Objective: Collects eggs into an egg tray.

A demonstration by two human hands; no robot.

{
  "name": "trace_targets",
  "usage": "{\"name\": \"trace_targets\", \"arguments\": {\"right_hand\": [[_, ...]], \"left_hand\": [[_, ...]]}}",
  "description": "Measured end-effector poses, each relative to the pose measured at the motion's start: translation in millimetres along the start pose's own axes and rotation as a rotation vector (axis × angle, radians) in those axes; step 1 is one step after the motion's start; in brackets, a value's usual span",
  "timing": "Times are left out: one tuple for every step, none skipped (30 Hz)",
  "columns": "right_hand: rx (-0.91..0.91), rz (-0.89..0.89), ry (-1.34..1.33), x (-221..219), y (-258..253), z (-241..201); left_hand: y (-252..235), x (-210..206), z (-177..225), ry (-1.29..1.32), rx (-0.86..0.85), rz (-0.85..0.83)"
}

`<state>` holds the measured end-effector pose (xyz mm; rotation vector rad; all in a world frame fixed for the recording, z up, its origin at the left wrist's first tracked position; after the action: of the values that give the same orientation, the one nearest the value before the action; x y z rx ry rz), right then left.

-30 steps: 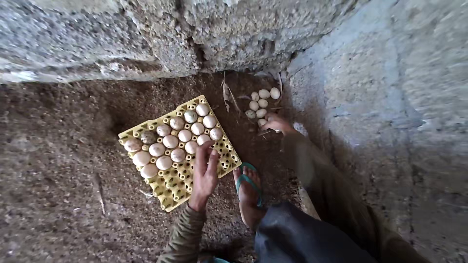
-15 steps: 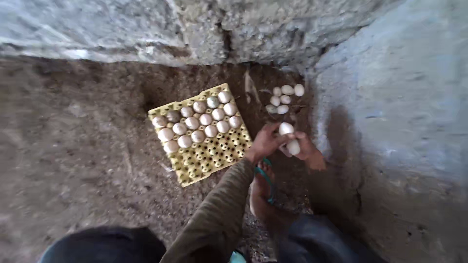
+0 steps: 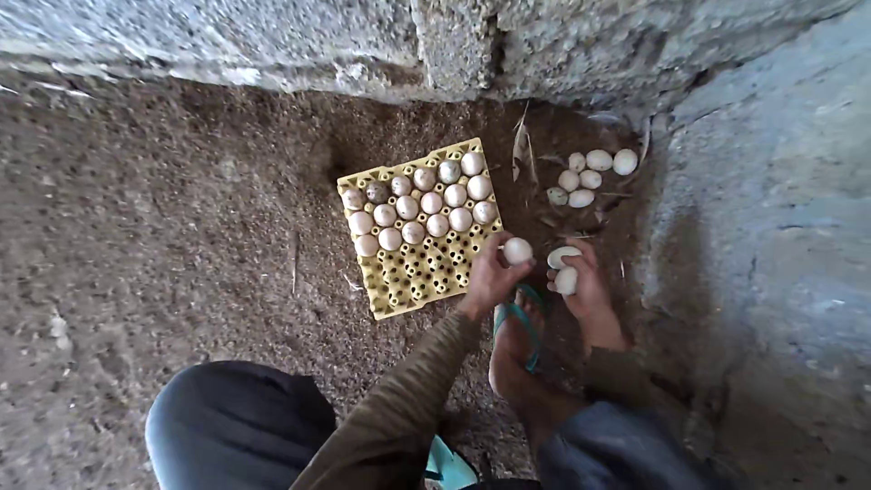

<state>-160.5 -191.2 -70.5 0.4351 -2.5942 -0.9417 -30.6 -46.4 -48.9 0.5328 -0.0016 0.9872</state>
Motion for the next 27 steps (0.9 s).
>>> {"name": "trace_targets", "arguments": {"right_hand": [[0.068,-0.028,0.044,-3,3,-4],[0.128,-0.06,0.087,-9,7,-8],[0.176,-0.088,0.123,-17,11,-13],[0.216,-0.12,0.162,-26,15,-16],[0.252,-0.153,0.193,-36,17,-19],[0.282,-0.168,0.212,-45,20,-22],[0.304,-0.162,0.216,-54,21,-25],[0.315,-0.139,0.202,-60,22,-26],[0.32,-0.113,0.176,-64,22,-26],[0.324,-0.09,0.15,-65,21,-25],[0.33,-0.074,0.128,-64,20,-24],[0.342,-0.068,0.119,-62,19,-24],[0.363,-0.072,0.122,-58,19,-24],[0.398,-0.084,0.138,-55,19,-24],[0.446,-0.102,0.16,-53,20,-24],[0.505,-0.124,0.19,-53,22,-23],[0.567,-0.154,0.233,-55,23,-23],[0.626,-0.185,0.286,-59,26,-24],[0.69,-0.21,0.35,-66,29,-25],[0.761,-0.231,0.418,-74,32,-26],[0.824,-0.251,0.492,-83,35,-25],[0.877,-0.273,0.566,-92,38,-24],[0.924,-0.299,0.644,-100,41,-23],[0.967,-0.324,0.728,-107,44,-21],[1.0,-0.347,0.827,-114,47,-21],[1.026,-0.365,0.912,-120,50,-20],[1.054,-0.369,0.971,-124,52,-20]], "left_hand": [[-1,9,-5,-0.053,-0.024,0.036],[-4,18,-9,-0.106,-0.055,0.075],[-7,25,-12,-0.15,-0.082,0.11],[-10,30,-14,-0.195,-0.115,0.145],[-13,32,-15,-0.236,-0.152,0.168],[-17,33,-16,-0.274,-0.193,0.181],[-20,32,-15,-0.31,-0.232,0.175],[-22,29,-16,-0.345,-0.277,0.164],[-25,25,-16,-0.375,-0.318,0.15],[-28,21,-18,-0.395,-0.363,0.14],[-31,17,-20,-0.409,-0.416,0.136],[-34,13,-23,-0.412,-0.464,0.137],[-36,10,-26,-0.412,-0.492,0.139],[-35,8,-28,-0.415,-0.497,0.141],[-33,9,-30,-0.422,-0.487,0.153],[-28,14,-32,-0.43,-0.464,0.178],[-21,20,-34,-0.435,-0.44,0.223],[-14,30,-35,-0.437,-0.411,0.285],[-6,40,-36,-0.448,-0.356,0.354],[0,52,-36,-0.465,-0.274,0.414],[3,63,-35,-0.489,-0.178,0.46],[4,72,-35,-0.515,-0.089,0.488],[3,78,-37,-0.542,-0.026,0.5],[1,82,-38,-0.572,0.02,0.498],[-3,84,-38,-0.606,0.065,0.477],[-8,86,-37,-0.638,0.108,0.451],[-12,86,-35,-0.667,0.147,0.424]]}}
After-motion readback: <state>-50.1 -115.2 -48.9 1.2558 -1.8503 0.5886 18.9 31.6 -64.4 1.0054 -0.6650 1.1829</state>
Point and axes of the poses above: each hand's wrist, its own y-axis away from the middle knuckle, its own x-axis out of the back of the hand, z = x × y, the point moved 2 cm from there along -y, towards the middle knuckle, and after that the axes turned 15 degrees about z, right-handed, at the moved point
